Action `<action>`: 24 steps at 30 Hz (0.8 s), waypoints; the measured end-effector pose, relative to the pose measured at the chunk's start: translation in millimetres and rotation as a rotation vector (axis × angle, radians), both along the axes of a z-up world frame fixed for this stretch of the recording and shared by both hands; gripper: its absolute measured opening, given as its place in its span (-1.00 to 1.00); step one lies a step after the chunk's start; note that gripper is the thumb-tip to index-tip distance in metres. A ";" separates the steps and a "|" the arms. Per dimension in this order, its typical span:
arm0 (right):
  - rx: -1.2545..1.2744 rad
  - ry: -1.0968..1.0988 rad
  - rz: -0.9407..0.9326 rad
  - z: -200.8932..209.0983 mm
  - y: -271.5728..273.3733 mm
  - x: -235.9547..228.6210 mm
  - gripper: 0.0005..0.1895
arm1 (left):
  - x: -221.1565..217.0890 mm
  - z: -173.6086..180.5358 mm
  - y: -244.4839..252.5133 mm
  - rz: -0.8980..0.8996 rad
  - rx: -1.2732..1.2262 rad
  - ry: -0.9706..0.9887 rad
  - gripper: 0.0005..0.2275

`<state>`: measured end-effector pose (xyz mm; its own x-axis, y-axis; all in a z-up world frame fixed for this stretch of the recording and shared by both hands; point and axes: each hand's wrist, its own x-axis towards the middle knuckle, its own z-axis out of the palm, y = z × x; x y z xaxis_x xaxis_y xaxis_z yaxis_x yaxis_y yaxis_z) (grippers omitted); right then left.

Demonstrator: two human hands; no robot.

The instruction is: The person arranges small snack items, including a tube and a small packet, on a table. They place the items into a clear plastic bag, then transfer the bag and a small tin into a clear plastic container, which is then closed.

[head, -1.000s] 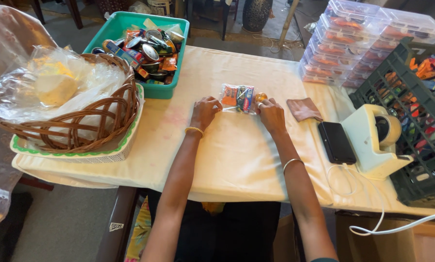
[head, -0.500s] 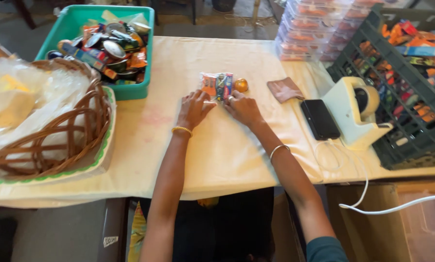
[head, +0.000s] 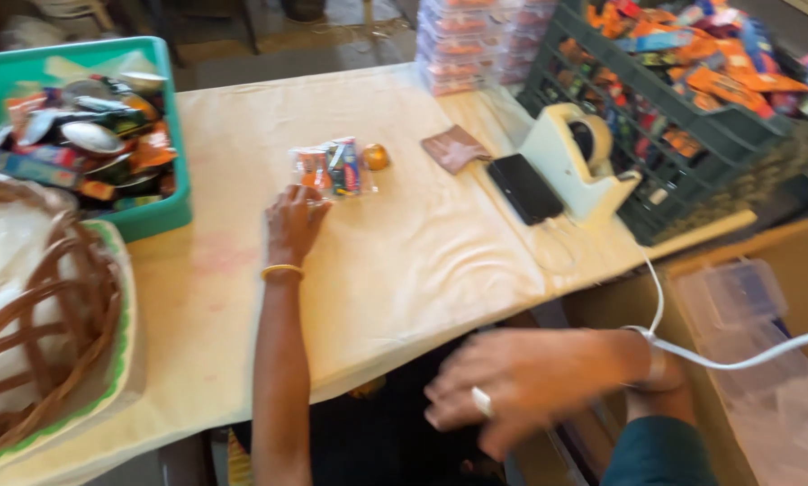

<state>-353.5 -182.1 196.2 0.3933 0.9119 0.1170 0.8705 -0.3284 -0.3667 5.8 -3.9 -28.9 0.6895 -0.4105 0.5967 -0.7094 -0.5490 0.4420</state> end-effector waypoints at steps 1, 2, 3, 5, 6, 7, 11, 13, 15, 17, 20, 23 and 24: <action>-0.006 0.002 -0.027 9.3 -12.9 -23.2 -0.41 | -0.2 -0.7 1.9 -0.027 -0.006 0.002 -0.76; -0.067 0.056 0.037 19.1 -24.7 -47.1 -0.48 | -0.2 -1.3 3.7 -0.015 0.007 0.004 -0.77; -0.129 0.113 0.101 29.8 -36.3 -72.1 -0.53 | -0.7 -2.5 4.0 -0.002 0.016 0.006 -0.78; -0.095 0.283 0.018 37.9 -70.7 -128.1 -0.59 | -1.7 -4.2 5.8 -0.017 0.018 0.009 -0.79; -0.049 0.445 -0.041 42.5 -85.9 -157.6 -0.62 | -1.2 -4.7 6.0 -0.007 0.028 0.009 -0.80; -0.053 0.444 -0.070 46.0 -107.4 -174.2 -0.62 | -0.1 -3.5 5.4 -0.034 0.018 0.007 -0.80; 0.328 0.016 -0.189 63.6 -202.9 -221.7 -0.75 | 7.4 -3.4 10.6 -0.014 0.036 -0.007 -0.82; 0.719 -0.208 -0.680 51.1 -234.4 -240.2 -0.62 | 12.8 -3.2 13.2 -0.003 0.044 -0.020 -0.82; 1.114 -0.443 -1.156 -1.2 -289.7 -250.0 -0.40 | 16.5 -5.6 12.7 0.016 0.054 -0.009 -0.82; 0.910 -0.557 -1.510 -57.6 -395.8 -246.7 -0.49 | 16.5 -7.0 11.4 0.015 0.053 -0.008 -0.82; 0.408 -0.717 -2.117 -162.6 -485.1 -245.5 -0.46 | 18.2 -5.0 11.0 0.023 0.046 0.000 -0.82; 0.139 -0.658 -2.381 -263.9 -546.7 -249.5 -0.17 | 17.2 -3.6 9.0 0.029 0.031 0.017 -0.82; 0.156 -0.545 -2.404 -297.8 -565.5 -249.5 -0.01 | 17.4 -3.1 8.7 0.026 0.027 0.028 -0.82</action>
